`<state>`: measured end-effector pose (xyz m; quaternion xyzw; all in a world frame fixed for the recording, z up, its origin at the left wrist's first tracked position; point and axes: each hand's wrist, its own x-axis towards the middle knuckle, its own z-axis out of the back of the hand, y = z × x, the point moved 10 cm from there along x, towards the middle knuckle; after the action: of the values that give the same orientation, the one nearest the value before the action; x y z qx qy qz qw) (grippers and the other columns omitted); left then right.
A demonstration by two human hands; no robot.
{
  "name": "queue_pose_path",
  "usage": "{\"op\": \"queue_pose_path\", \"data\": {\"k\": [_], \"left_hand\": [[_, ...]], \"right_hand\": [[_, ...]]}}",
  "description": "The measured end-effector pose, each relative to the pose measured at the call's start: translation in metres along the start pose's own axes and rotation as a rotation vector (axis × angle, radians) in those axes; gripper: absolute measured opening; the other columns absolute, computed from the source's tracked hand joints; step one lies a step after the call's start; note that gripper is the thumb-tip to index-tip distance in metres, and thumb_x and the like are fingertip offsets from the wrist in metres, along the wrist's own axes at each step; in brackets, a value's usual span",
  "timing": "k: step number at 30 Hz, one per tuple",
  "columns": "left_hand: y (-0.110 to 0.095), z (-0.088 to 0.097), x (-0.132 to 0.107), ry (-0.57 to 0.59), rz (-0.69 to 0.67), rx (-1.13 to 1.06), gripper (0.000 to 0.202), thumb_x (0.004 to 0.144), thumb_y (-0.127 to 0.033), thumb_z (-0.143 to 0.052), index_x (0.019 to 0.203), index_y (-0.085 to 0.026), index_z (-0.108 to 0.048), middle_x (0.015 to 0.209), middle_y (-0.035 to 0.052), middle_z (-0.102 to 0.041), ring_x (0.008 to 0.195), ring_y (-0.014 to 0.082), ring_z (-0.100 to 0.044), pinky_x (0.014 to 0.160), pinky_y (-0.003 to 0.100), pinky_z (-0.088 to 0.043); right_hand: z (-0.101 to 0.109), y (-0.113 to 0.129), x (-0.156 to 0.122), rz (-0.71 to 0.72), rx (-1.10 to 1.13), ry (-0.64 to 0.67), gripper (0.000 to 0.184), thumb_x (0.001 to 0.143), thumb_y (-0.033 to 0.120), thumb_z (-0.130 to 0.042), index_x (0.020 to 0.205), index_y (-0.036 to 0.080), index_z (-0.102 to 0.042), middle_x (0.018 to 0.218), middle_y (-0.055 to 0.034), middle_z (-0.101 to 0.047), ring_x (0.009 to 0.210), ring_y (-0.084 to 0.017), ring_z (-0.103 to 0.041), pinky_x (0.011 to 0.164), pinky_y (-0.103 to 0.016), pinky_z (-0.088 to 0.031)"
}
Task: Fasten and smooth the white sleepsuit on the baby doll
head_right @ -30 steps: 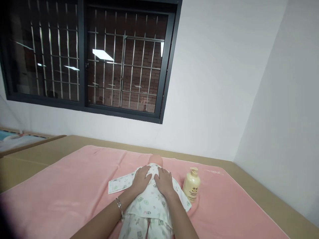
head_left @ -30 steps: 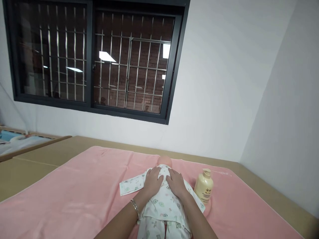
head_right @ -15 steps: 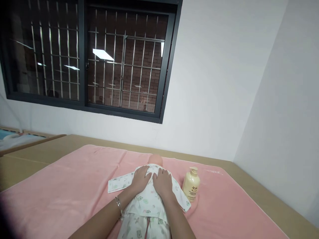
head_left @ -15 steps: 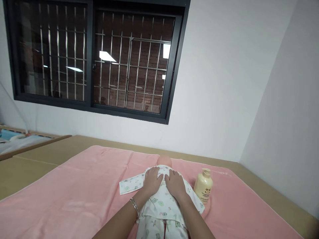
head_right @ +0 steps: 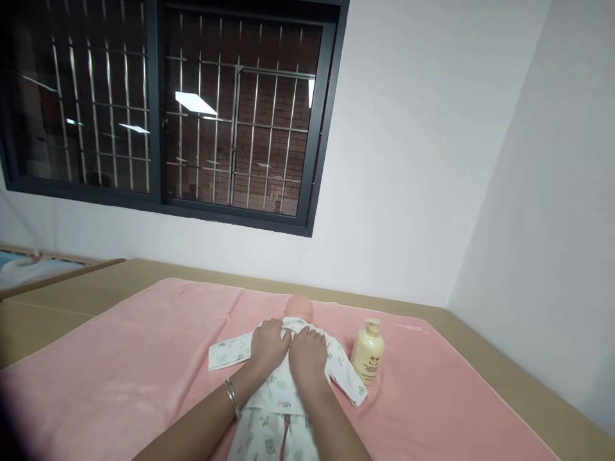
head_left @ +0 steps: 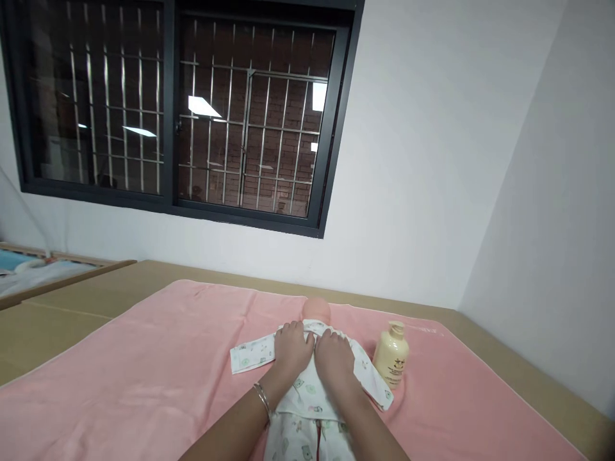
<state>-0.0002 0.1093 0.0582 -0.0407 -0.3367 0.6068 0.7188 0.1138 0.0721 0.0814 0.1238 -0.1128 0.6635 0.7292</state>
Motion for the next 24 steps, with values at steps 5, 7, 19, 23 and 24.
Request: {"op": "queue_pose_path", "data": {"k": [5, 7, 19, 23, 24], "left_hand": [[0.004, -0.007, 0.005, 0.073, -0.048, -0.094, 0.041, 0.090, -0.038, -0.041, 0.121, -0.018, -0.059, 0.122, 0.0102, -0.064, 0.118, 0.0273, -0.052, 0.107, 0.044, -0.029], [0.001, -0.010, 0.007, 0.096, -0.112, -0.136, 0.041, 0.092, -0.034, -0.038, 0.128, -0.021, -0.055, 0.131, 0.0071, -0.060, 0.124, 0.0237, -0.048, 0.112, 0.043, -0.024], [-0.004, -0.008, 0.003, 0.063, 0.042, -0.032, 0.034, 0.089, -0.027, -0.038, 0.109, -0.017, -0.064, 0.115, 0.0117, -0.066, 0.114, 0.0275, -0.055, 0.102, 0.044, -0.034], [0.000, -0.008, 0.004, 0.027, 0.031, -0.043, 0.036, 0.091, -0.030, -0.038, 0.114, -0.017, -0.061, 0.118, 0.0103, -0.065, 0.116, 0.0264, -0.054, 0.106, 0.045, -0.030], [-0.002, -0.008, 0.004, 0.026, -0.004, -0.063, 0.036, 0.091, -0.029, -0.037, 0.115, -0.018, -0.061, 0.119, 0.0095, -0.065, 0.116, 0.0254, -0.053, 0.106, 0.043, -0.030]], "right_hand": [[-0.015, -0.014, 0.011, 0.035, 0.149, 0.077, 0.048, 0.096, 0.035, -0.032, 0.129, 0.007, -0.053, 0.132, -0.0210, -0.053, 0.126, -0.032, -0.045, 0.104, -0.047, -0.027], [-0.022, -0.020, 0.018, 0.080, 0.218, 0.095, 0.052, 0.096, 0.039, -0.032, 0.136, 0.009, -0.047, 0.139, -0.0171, -0.048, 0.131, -0.029, -0.039, 0.107, -0.045, -0.024], [0.001, -0.001, 0.010, 0.103, 0.036, 0.044, 0.040, 0.096, 0.031, -0.034, 0.103, 0.009, -0.066, 0.100, -0.0188, -0.067, 0.098, -0.030, -0.062, 0.098, -0.042, -0.030], [-0.006, -0.007, 0.013, 0.068, 0.063, 0.047, 0.042, 0.096, 0.031, -0.033, 0.112, 0.007, -0.064, 0.112, -0.0193, -0.064, 0.108, -0.030, -0.057, 0.099, -0.042, -0.030], [-0.008, -0.009, 0.015, 0.082, 0.099, 0.052, 0.043, 0.096, 0.031, -0.033, 0.118, 0.008, -0.061, 0.119, -0.0186, -0.062, 0.114, -0.030, -0.054, 0.099, -0.040, -0.031]]}}
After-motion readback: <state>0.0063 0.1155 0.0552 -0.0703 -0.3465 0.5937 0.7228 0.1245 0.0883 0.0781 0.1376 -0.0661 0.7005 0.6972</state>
